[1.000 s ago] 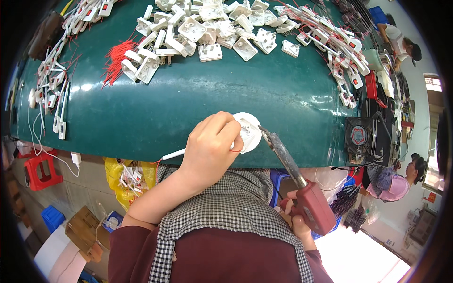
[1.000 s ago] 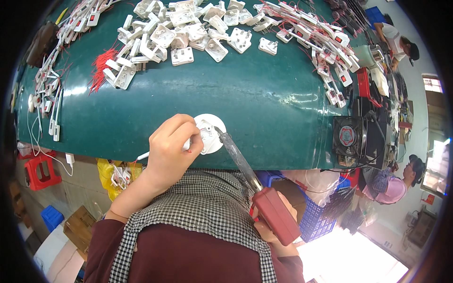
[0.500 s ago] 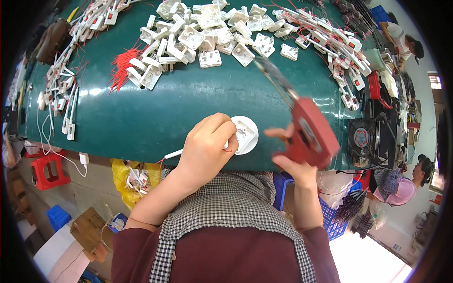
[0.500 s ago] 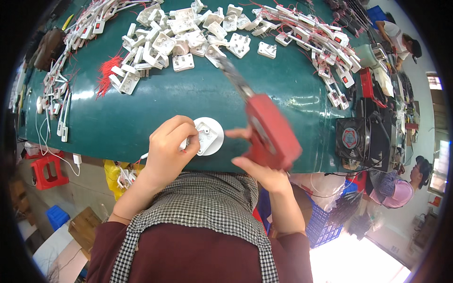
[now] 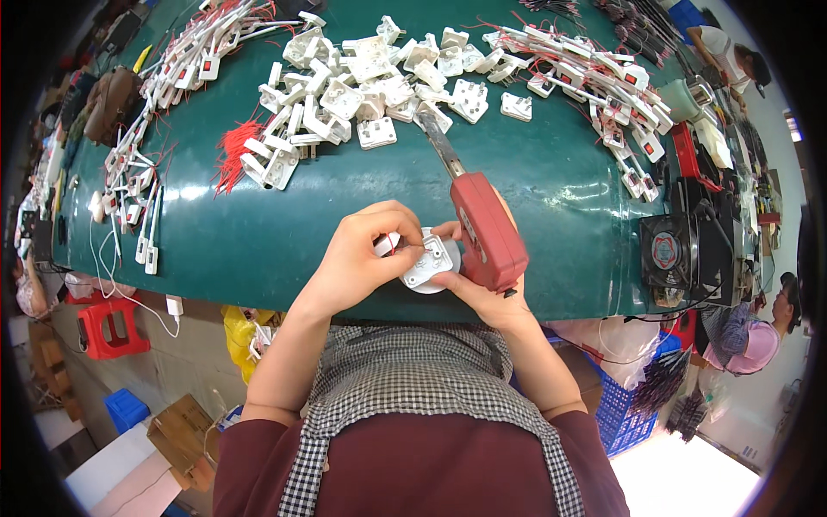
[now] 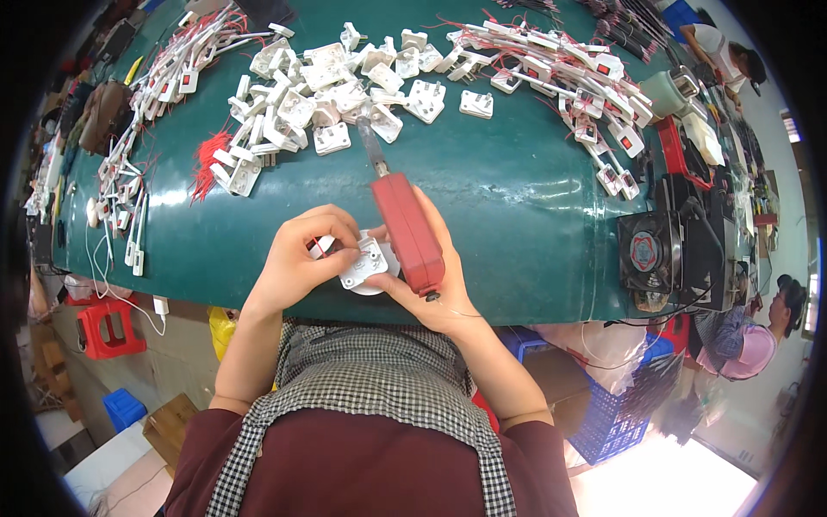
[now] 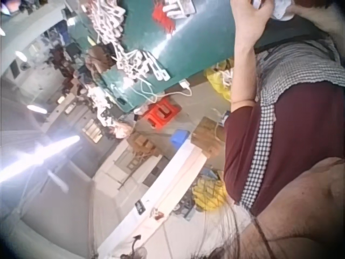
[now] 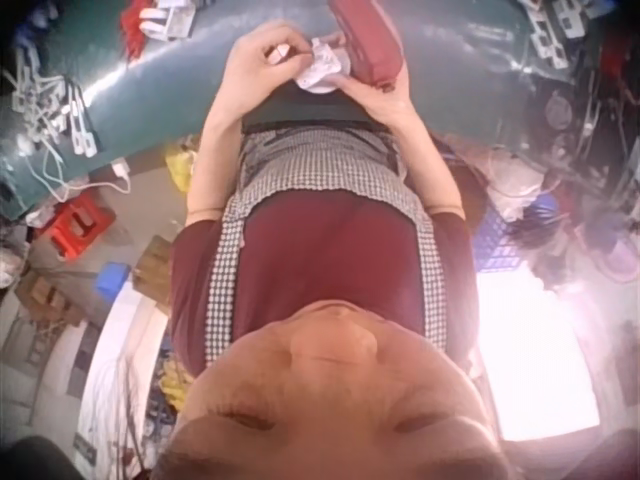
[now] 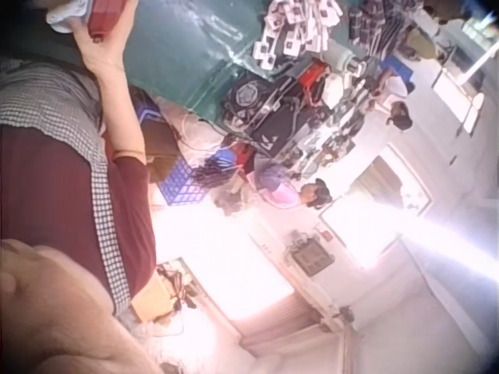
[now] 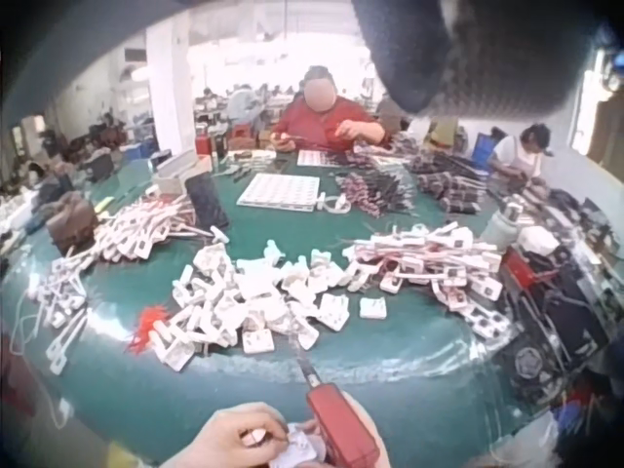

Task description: The person solders wires into small white plastic electronic housings on an assembly line. This is done using a soldering iron and solder wire.

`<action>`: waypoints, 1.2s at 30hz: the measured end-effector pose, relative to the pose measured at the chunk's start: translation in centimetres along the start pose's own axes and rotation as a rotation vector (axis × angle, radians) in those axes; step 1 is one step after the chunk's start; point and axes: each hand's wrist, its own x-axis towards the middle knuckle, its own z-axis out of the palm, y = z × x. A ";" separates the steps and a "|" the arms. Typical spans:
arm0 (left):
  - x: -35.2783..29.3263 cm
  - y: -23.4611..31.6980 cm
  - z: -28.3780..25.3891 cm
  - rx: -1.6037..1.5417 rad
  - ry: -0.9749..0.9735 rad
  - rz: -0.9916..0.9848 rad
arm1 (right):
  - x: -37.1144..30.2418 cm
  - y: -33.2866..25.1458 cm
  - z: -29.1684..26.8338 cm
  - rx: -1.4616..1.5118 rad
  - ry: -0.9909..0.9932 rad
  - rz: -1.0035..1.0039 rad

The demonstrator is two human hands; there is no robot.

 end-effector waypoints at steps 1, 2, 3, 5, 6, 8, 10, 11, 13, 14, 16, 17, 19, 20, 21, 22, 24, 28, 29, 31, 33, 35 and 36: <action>0.0 -0.2 0.2 -0.033 0.053 0.016 | -0.2 0.3 0.2 -0.021 0.047 -0.023; -0.1 -0.3 0.5 -0.066 0.104 0.030 | -0.4 0.5 0.4 -0.042 0.096 -0.045; -0.1 -0.3 0.9 -0.064 0.102 0.031 | -0.6 0.6 0.8 -0.042 0.098 -0.046; -0.3 -0.2 1.8 -0.110 0.402 0.076 | -1.3 0.5 1.6 -0.115 0.223 -0.114; -0.7 -0.7 1.9 -0.107 0.402 0.076 | -1.5 0.9 1.8 -0.214 0.245 -0.161; -1.4 -1.8 2.2 -0.112 0.496 0.103 | -1.7 0.9 2.5 -0.253 0.283 -0.202; -1.2 -1.8 2.1 0.046 0.482 0.209 | -1.7 0.8 2.9 -0.293 0.320 -0.242; -1.0 -1.6 2.1 0.205 0.466 0.312 | -1.7 0.7 2.9 -0.397 0.334 -0.278; -0.9 -0.9 1.9 0.258 0.424 0.362 | -1.7 0.8 3.1 -0.502 0.345 -0.314; -1.0 -0.8 1.8 0.220 0.359 0.354 | -1.8 1.1 3.2 -0.495 0.360 -0.311; -1.1 -0.3 1.3 0.196 0.270 0.320 | -1.8 1.2 3.2 -0.487 0.373 -0.307; -1.1 0.4 1.2 0.192 0.265 0.320 | -1.8 1.2 3.1 -0.476 0.365 -0.329; -1.2 1.5 1.0 0.531 0.245 0.361 | -1.9 1.3 3.0 -0.468 0.360 -0.347; -1.4 1.5 1.0 0.611 0.226 0.342 | -1.9 1.3 3.1 -0.442 0.360 -0.321; -1.5 1.5 1.0 0.611 0.226 0.339 | -1.9 1.2 3.1 -0.415 0.361 -0.295; -1.6 1.6 1.1 0.570 0.212 0.275 | -2.0 1.1 3.1 -0.415 0.361 -0.293; -1.5 1.8 1.1 0.527 0.196 0.212 | -1.9 0.8 3.1 -0.493 0.362 -0.313; -1.3 2.0 0.9 0.399 0.180 0.160 | -2.6 0.8 2.1 -0.522 0.304 -0.361; -1.2 2.1 0.9 0.400 0.166 0.129 | -2.9 0.3 1.9 -0.548 0.293 -0.359; -1.1 2.7 0.8 0.470 0.141 0.131 | -3.7 -0.2 1.3 -0.581 0.278 -0.351; -1.1 2.8 0.7 0.542 0.117 0.137 | -4.6 -0.3 0.8 -0.477 0.300 -0.306; -1.2 2.5 0.5 0.469 -0.025 0.090 | -6.0 -0.8 -0.3 -0.484 0.297 -0.324; -1.3 2.3 0.4 0.464 -0.020 0.083 | -6.9 -1.1 -1.1 -0.540 0.270 -0.202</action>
